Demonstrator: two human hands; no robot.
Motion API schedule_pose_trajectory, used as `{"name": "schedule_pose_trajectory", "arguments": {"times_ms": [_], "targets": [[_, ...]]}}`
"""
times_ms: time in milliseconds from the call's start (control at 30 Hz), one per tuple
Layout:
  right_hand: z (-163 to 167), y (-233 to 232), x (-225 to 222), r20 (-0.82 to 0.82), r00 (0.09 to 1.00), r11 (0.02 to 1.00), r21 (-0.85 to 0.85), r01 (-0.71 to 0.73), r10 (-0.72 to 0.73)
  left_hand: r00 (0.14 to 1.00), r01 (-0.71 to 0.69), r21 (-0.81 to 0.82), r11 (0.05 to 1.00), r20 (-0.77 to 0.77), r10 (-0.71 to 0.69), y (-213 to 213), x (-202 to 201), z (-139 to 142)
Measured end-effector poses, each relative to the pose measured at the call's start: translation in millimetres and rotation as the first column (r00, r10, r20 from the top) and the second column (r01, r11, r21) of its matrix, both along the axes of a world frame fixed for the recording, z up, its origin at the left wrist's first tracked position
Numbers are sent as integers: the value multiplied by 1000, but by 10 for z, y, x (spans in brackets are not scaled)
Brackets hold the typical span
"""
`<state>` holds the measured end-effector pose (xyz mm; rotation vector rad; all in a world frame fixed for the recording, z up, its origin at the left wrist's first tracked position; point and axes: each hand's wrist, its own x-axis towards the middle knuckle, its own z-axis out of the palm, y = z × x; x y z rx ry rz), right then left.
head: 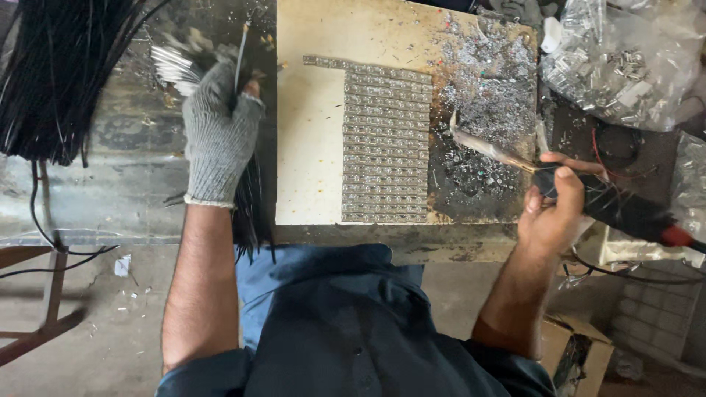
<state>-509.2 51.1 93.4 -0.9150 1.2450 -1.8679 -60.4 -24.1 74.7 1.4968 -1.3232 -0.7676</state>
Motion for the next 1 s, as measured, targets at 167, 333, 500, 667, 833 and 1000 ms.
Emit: {"name": "schedule_pose_trajectory", "arguments": {"times_ms": [167,333,500,667,833,1000], "targets": [[80,-211,156,83,995,998,-7,-57,57,924,42,-236,971,379,52,-259,13,-212],[116,-696,550,97,971,975,-68,-212,218,950,-11,-272,962,298,94,-553,-54,-477],[71,-1187,981,98,916,921,-60,-384,388,972,-31,-28,999,-232,23,-624,-118,-648],[24,-1568,1378,97,884,888,-2,-459,457,997,-72,-268,961,-12,71,-660,-136,-814],[37,-1697,1579,99,890,889,74,-452,444,986,-89,-357,930,98,132,-703,-142,-913],[22,-1726,1685,110,884,881,90,-465,455,986,-103,-275,956,95,134,-719,-166,-880]]}}
